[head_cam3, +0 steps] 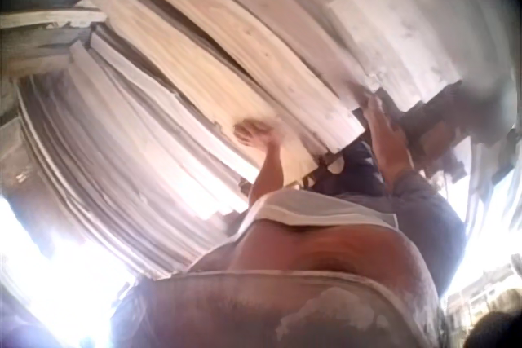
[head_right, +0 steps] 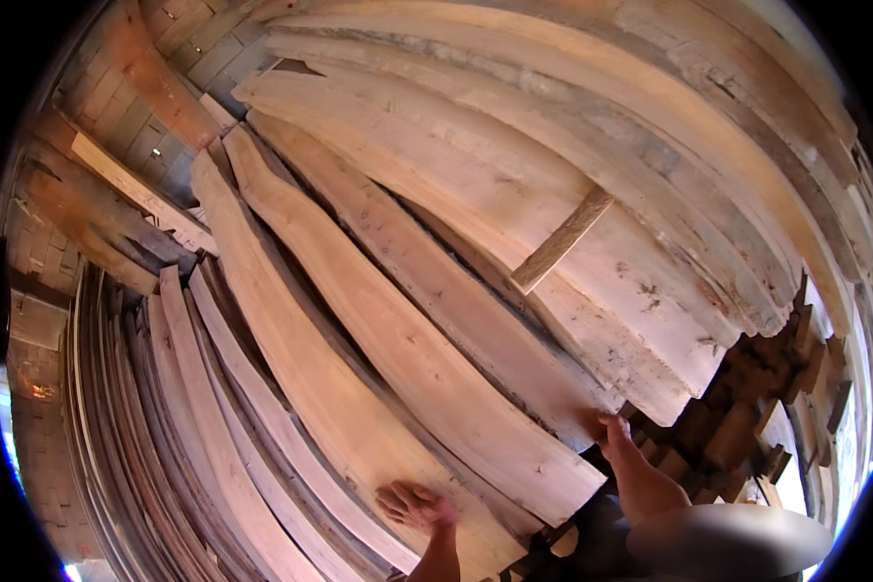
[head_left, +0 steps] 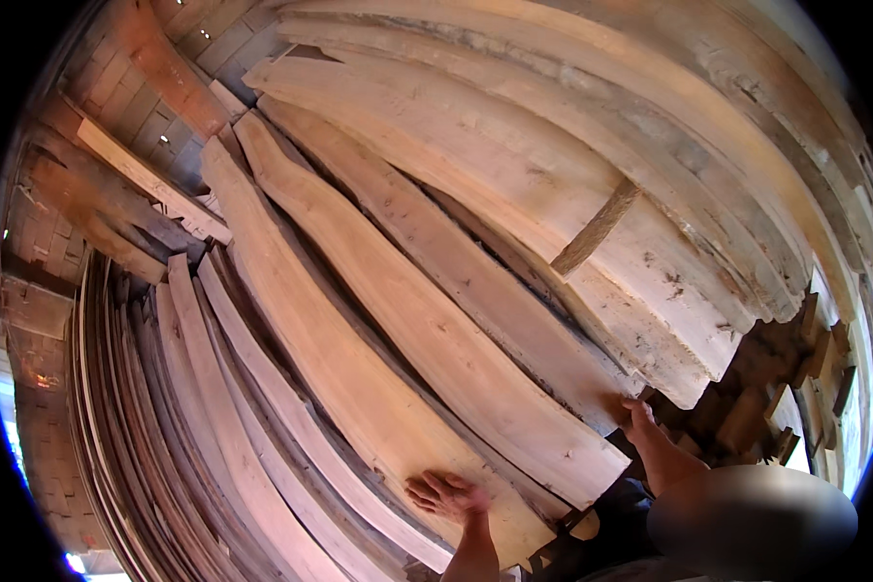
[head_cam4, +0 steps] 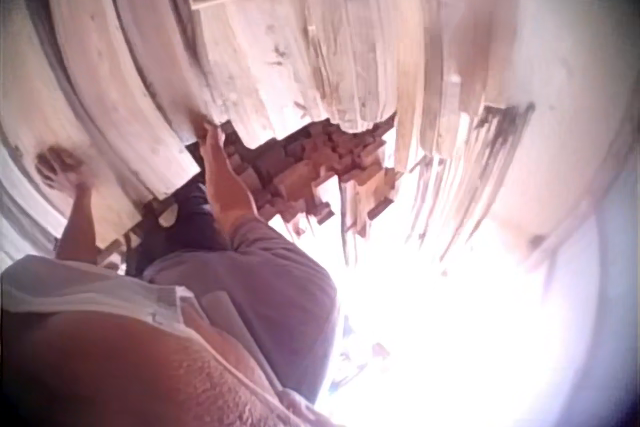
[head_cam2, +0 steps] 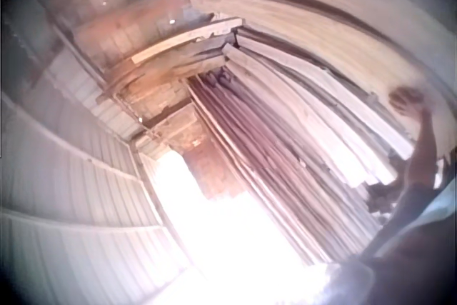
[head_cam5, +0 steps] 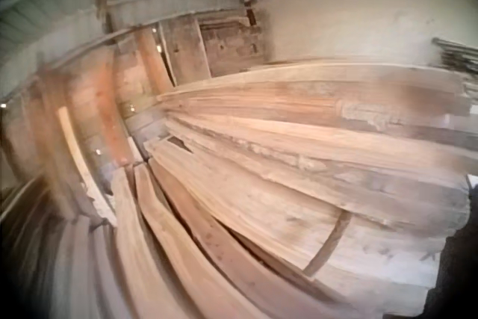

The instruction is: The person measures a stack of wooden planks with a tape measure, then manually sorts through the pile. They pick up individual planks, inspect them, and place them back into the stack or move them aside.

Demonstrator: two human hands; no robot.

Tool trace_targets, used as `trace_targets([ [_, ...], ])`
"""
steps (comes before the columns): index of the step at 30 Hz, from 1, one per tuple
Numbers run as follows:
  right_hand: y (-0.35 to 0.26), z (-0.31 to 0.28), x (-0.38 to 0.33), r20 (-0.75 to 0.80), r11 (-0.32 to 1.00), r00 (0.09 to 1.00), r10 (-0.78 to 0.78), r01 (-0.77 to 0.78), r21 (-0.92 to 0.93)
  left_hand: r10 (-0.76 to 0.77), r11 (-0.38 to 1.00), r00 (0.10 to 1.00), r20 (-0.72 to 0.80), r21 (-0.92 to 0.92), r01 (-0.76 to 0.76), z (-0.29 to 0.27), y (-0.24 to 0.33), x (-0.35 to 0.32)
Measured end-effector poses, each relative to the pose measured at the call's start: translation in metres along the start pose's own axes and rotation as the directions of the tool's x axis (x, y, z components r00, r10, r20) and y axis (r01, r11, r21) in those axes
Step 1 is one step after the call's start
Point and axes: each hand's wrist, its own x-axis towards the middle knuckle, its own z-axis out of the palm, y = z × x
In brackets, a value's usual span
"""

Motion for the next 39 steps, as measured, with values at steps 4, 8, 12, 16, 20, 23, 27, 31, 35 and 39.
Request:
trace_targets([
  [4,-0.009,-0.035,-0.007,0.2,0.995,0.98,0.009,0.011,-0.1,0.035,0.999,0.998,-0.06,0.027,-0.033,-0.003,-0.008,-0.003],
  [8,-0.021,-0.062,-0.041,-0.002,0.996,1.0,0.014,-0.014,-0.086,0.045,0.999,0.99,-0.133,0.029,-0.041,-0.001,-0.011,-0.002],
  [12,-0.022,-0.165,-0.031,0.4,0.982,0.901,0.171,-0.12,-0.148,0.023,1.0,0.998,-0.062,0.011,-0.023,-0.003,-0.007,-0.002],
  [16,-0.03,-0.171,-0.061,0.401,0.856,0.891,0.212,0.029,-0.515,-0.044,0.998,0.995,0.094,-0.037,0.048,-0.009,-0.012,-0.001],
  [20,-0.026,-0.179,-0.086,0.473,0.899,0.855,0.212,0.019,-0.437,-0.001,0.996,0.979,0.202,-0.087,0.019,-0.013,-0.018,0.001],
  [23,-0.02,-0.172,-0.139,0.537,0.915,0.821,0.194,0.047,-0.401,0.067,0.992,0.956,0.286,-0.123,-0.033,-0.013,-0.019,0.005],
  [27,0.013,-0.179,-0.133,0.673,0.88,0.705,0.226,0.149,-0.451,0.113,0.987,0.964,0.241,-0.138,-0.081,-0.008,-0.036,0.006],
  [31,0.028,-0.146,-0.204,0.44,0.135,0.898,0.012,0.435,-0.89,0.147,0.975,0.966,0.212,-0.196,-0.105,-0.004,-0.068,0.014],
  [35,0.043,-0.206,-0.173,0.4,-0.272,0.913,-0.074,0.367,-0.889,0.265,0.945,0.89,0.372,-0.285,-0.162,-0.042,-0.052,0.008],
  [39,0.045,-0.202,-0.167,0.375,-0.357,0.925,-0.057,0.332,-0.873,0.237,0.946,0.908,0.345,-0.293,-0.135,-0.056,-0.073,0.011],
])
